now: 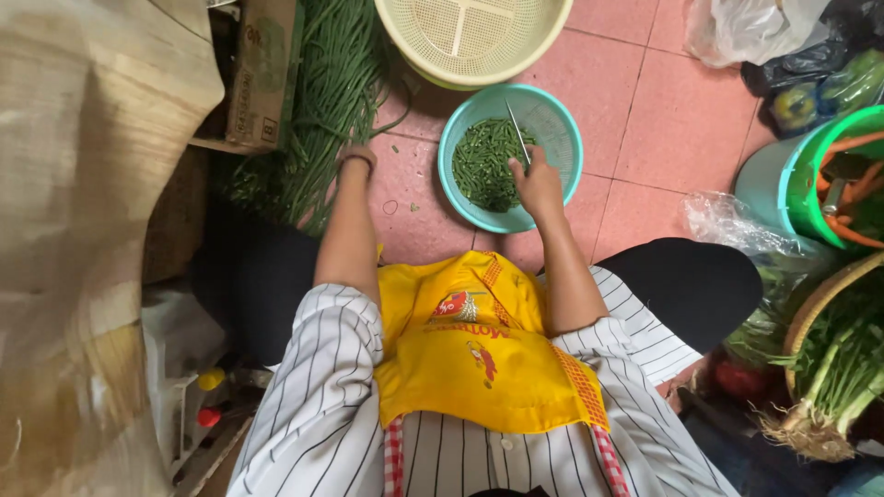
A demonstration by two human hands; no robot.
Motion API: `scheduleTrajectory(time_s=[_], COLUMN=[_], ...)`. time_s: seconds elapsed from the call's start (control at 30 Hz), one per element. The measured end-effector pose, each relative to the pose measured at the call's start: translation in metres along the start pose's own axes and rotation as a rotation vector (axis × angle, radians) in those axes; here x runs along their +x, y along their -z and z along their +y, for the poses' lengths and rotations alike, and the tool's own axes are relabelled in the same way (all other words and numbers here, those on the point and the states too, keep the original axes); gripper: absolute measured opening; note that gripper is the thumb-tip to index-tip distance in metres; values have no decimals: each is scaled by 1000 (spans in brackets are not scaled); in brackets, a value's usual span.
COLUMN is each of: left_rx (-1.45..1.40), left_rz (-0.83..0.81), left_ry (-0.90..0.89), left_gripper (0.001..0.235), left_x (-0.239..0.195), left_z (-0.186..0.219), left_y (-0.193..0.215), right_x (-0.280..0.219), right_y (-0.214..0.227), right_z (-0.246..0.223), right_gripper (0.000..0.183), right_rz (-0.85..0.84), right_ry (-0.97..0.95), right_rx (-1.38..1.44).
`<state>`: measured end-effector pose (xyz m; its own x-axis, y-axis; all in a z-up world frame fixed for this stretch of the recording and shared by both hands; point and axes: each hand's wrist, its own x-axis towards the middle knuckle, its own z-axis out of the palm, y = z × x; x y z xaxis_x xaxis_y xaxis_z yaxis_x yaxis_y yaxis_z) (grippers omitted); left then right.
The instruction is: Cutting yardlong beans into small pieces using a knife and placing them into a bowl.
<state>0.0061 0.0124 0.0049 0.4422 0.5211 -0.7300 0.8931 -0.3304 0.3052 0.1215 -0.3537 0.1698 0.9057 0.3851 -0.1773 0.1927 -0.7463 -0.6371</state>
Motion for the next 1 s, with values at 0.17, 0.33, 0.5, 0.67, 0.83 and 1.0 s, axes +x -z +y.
scheduleTrajectory(time_s=[0.17, 0.33, 0.5, 0.67, 0.83, 1.0], left_rx=[-164, -2016, -2418, -2483, -2580, -2512], left_rz=[-145, -403, -310, -179, -76, -218], left_ry=[-308, -256, -509, -717, -720, -660], left_gripper=[27, 28, 36, 40, 45, 45], left_x=[42, -170, -167, -166, -165, -204], left_z=[-42, 99, 110, 97, 92, 114], left_y=[46, 132, 91, 75, 69, 41], right_x=[-5, -24, -48, -23, -9, -40], right_y=[8, 14, 12, 28, 3, -7], right_z=[-19, -55, -84, -56, -16, -75], right_gripper=[43, 25, 26, 36, 30, 40], right_rz=[36, -4, 175, 480, 319, -375], right_ry=[53, 131, 207, 203, 87, -176], right_rx=[9, 383, 534, 499, 516, 1098])
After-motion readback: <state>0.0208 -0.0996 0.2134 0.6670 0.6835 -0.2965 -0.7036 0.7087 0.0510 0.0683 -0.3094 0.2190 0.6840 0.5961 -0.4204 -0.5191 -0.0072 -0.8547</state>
